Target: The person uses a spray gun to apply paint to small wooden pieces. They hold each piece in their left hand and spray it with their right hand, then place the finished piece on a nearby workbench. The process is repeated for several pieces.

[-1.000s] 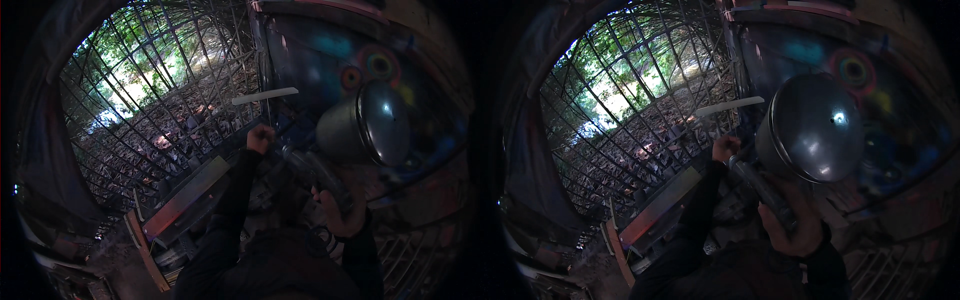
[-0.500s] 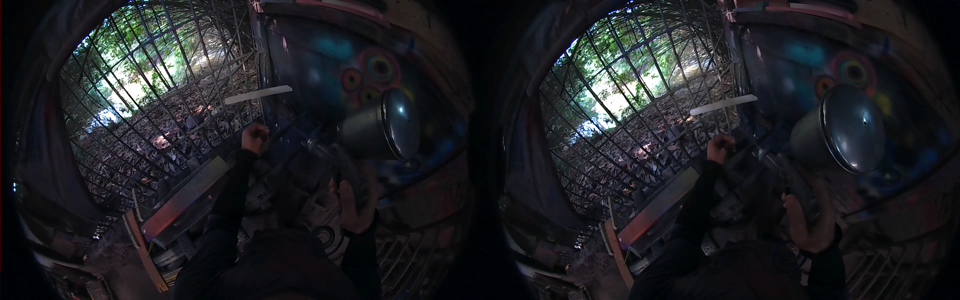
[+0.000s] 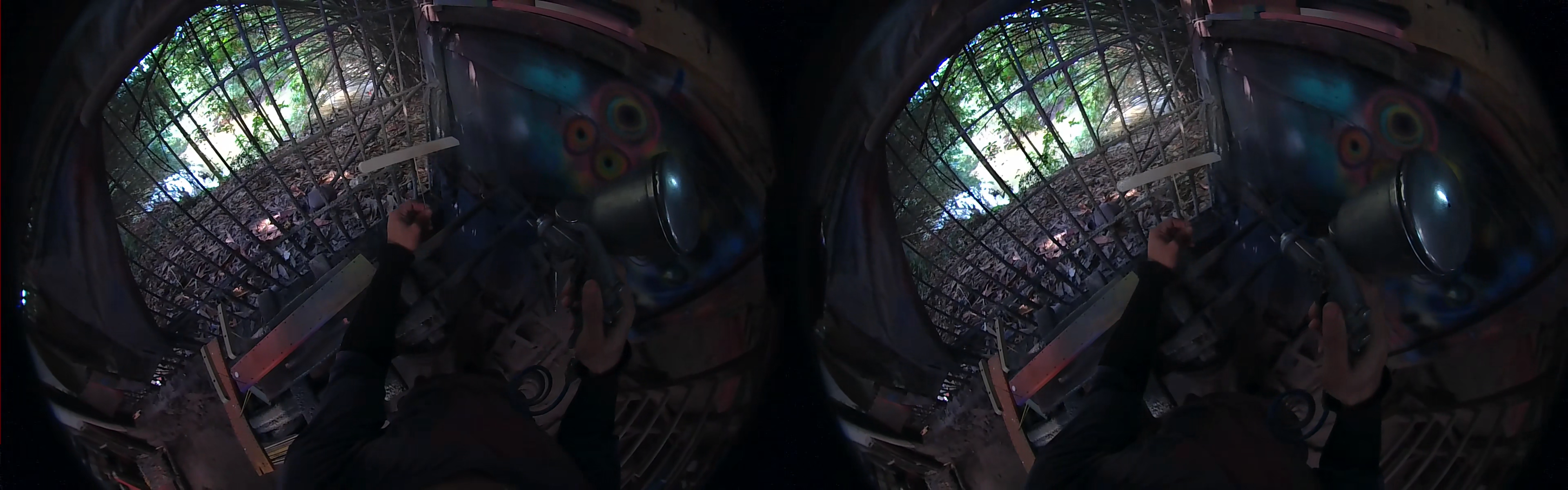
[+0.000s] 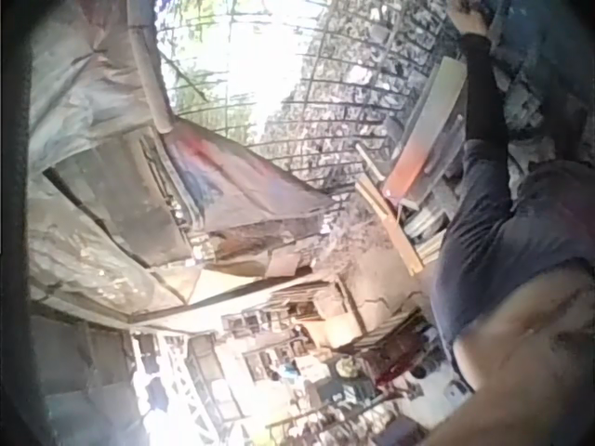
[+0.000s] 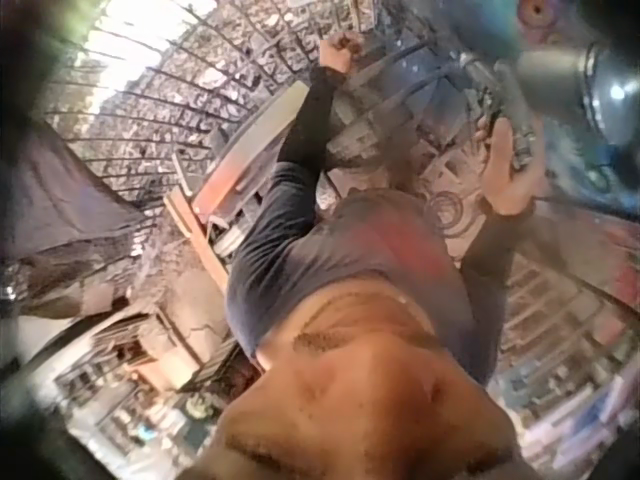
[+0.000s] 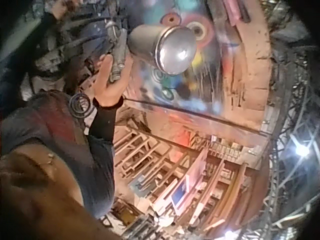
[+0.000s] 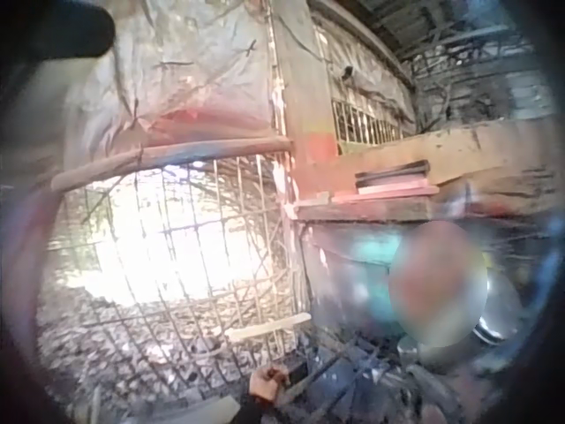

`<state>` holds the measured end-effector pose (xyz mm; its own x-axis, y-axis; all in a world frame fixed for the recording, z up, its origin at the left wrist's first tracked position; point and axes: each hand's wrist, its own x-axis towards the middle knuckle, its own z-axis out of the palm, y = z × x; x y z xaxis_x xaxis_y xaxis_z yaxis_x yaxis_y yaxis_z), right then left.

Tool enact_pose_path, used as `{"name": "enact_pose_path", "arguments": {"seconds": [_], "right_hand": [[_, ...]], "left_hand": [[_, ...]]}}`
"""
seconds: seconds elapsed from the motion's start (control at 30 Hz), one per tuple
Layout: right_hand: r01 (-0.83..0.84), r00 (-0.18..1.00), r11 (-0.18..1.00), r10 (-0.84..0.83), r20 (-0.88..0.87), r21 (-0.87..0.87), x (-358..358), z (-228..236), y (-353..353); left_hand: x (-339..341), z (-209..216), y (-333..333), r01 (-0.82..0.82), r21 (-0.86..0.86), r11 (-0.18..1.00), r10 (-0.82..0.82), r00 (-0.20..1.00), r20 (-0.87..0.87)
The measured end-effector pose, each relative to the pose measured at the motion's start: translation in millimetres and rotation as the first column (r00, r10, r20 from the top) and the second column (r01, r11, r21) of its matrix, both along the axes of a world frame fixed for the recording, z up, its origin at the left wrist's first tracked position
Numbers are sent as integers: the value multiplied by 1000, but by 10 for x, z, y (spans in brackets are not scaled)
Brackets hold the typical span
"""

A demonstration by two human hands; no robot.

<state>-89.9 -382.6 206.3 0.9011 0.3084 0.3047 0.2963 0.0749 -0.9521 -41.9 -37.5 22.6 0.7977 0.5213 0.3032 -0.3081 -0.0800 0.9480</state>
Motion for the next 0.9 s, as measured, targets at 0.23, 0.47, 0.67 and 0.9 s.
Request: {"name": "enact_pose_path", "arguments": {"seconds": [0.23, 0.47, 0.67, 0.9], "right_hand": [[36, 998, 998, -33, 62, -45, 22, -32, -17], [-73, 989, 997, 74, 125, -9, -111, -62, 58], [-228, 940, 962, 259, 224, -153, -209, 108, 128], [-267, 920, 954, 295, 257, -139, -254, 139, 127]], "left_hand": [[-14, 10, 49, 5, 2, 1000, -5, 997, 73], [25, -56, 83, 12, 16, 1000, -13, 998, 62], [26, -49, 71, 10, 35, 999, -11, 1000, 21], [-18, 46, 11, -10, 56, 998, 10, 1000, -2]]}}
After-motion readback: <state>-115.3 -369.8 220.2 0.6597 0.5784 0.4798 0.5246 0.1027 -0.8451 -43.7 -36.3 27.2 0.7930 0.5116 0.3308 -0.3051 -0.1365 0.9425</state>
